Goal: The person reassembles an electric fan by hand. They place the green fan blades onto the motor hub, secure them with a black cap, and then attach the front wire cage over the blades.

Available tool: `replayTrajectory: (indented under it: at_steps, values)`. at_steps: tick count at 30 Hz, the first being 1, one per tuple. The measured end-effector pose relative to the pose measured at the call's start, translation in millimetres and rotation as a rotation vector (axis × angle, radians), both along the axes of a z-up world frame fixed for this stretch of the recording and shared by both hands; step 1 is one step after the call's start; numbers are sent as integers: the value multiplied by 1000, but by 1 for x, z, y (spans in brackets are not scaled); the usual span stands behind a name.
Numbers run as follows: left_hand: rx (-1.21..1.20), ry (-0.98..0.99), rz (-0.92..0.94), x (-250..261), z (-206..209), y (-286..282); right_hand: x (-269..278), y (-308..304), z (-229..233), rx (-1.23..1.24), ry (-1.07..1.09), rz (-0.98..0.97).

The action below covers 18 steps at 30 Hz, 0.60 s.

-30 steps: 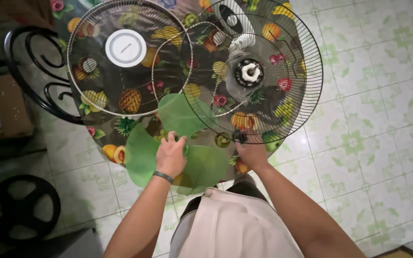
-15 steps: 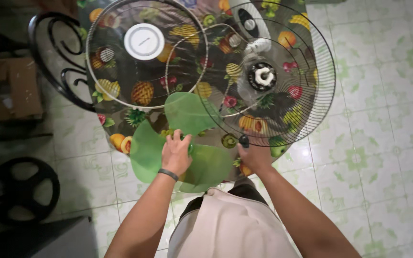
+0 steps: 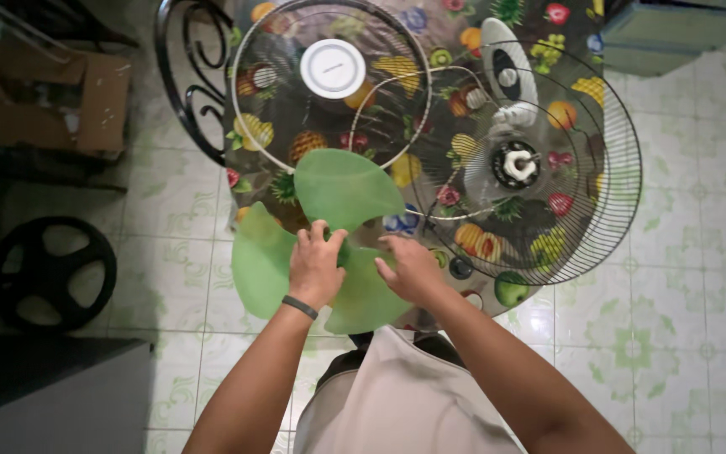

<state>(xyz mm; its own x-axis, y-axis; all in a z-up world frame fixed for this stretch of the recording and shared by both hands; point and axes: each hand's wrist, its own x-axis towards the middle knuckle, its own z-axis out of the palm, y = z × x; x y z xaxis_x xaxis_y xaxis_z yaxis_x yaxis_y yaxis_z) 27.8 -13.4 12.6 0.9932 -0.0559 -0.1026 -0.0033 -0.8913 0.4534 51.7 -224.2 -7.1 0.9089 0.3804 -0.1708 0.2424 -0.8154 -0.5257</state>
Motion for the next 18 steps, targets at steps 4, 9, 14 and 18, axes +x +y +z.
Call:
replayTrajectory:
  at_steps: [4,9,14,18]
  values:
    - [-15,-45,79,-5,11,13,6,19,4,44,-39,40]
    - [-33,-102,142,-9,25,27,11,38,22,86,-51,93]
    - [-65,-303,155,-11,42,38,14,50,49,86,-78,56]
    - [-82,-419,196,-13,60,47,18,52,75,135,-153,47]
